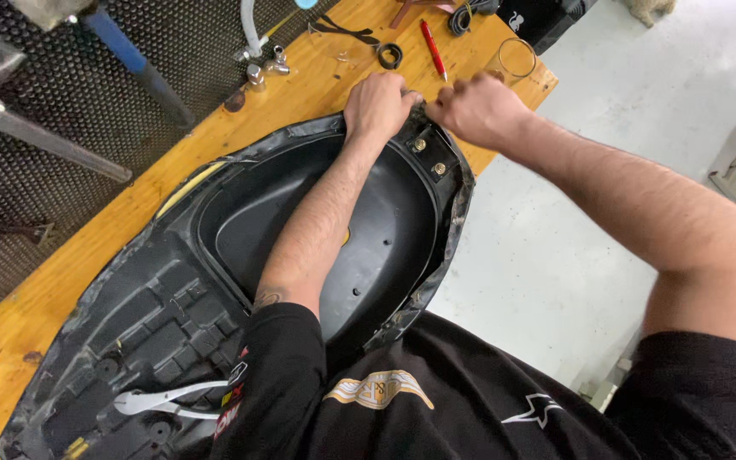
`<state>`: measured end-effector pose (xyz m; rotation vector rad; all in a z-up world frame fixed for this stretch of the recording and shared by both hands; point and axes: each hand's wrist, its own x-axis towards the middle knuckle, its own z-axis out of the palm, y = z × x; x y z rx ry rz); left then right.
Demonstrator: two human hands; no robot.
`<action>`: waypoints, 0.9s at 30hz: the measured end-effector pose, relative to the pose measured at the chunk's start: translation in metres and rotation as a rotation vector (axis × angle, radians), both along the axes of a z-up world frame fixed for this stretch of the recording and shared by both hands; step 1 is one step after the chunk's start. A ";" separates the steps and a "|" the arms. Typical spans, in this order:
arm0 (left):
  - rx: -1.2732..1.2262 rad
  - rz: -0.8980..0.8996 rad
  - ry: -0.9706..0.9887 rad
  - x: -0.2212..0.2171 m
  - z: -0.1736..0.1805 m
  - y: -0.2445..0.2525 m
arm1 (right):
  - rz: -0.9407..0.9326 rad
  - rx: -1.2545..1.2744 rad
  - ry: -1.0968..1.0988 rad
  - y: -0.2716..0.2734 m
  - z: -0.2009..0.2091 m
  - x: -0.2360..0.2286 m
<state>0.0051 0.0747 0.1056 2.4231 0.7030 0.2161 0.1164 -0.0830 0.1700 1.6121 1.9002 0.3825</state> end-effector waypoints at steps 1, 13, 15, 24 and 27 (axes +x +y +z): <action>-0.028 -0.004 0.024 0.000 0.002 0.000 | 0.027 0.009 0.005 -0.004 -0.003 -0.002; -0.073 0.071 -0.043 -0.001 0.000 -0.002 | -0.433 -0.227 0.111 0.025 -0.009 -0.019; -0.057 0.069 -0.053 0.002 -0.006 -0.001 | -0.423 -0.246 0.118 0.034 -0.003 -0.024; -0.085 0.059 -0.062 -0.004 0.000 -0.001 | -0.669 -0.414 0.267 0.085 0.035 0.000; -0.082 0.075 -0.062 -0.002 -0.004 -0.001 | -0.831 -0.442 0.420 0.089 0.065 -0.012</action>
